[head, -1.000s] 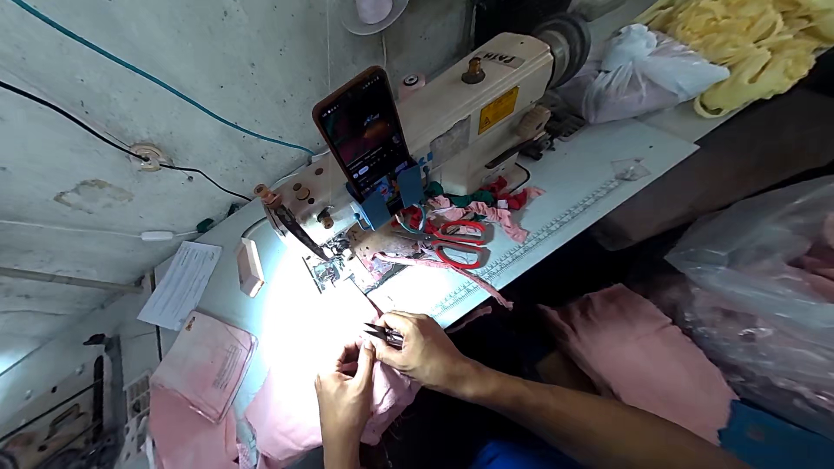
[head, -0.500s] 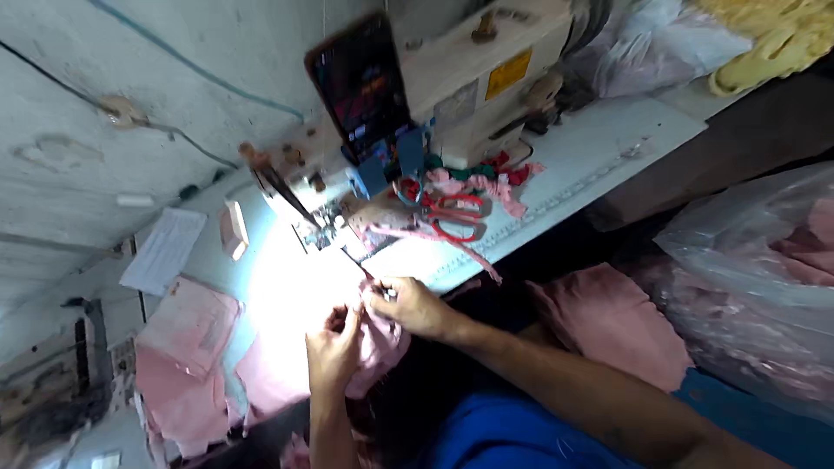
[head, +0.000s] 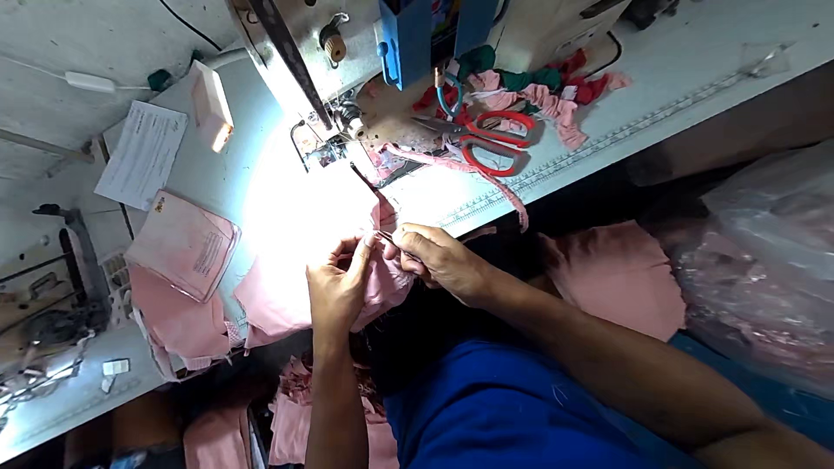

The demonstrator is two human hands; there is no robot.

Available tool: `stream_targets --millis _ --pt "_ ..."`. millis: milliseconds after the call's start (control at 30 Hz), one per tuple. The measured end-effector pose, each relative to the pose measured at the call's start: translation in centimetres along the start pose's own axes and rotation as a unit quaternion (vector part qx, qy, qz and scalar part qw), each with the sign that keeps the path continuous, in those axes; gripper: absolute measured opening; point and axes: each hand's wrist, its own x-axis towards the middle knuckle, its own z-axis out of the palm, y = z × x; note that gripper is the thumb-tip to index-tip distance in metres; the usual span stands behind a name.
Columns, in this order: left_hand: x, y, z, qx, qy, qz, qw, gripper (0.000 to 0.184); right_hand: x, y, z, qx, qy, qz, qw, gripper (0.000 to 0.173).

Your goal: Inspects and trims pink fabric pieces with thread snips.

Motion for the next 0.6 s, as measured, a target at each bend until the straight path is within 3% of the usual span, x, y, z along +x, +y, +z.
stream_targets --millis 600 --pt "-0.2 0.5 0.8 0.035 0.018 0.013 0.999 0.011 1.2 0.7 -0.4 -0.031 0.024 -0.008 0.999 0.033"
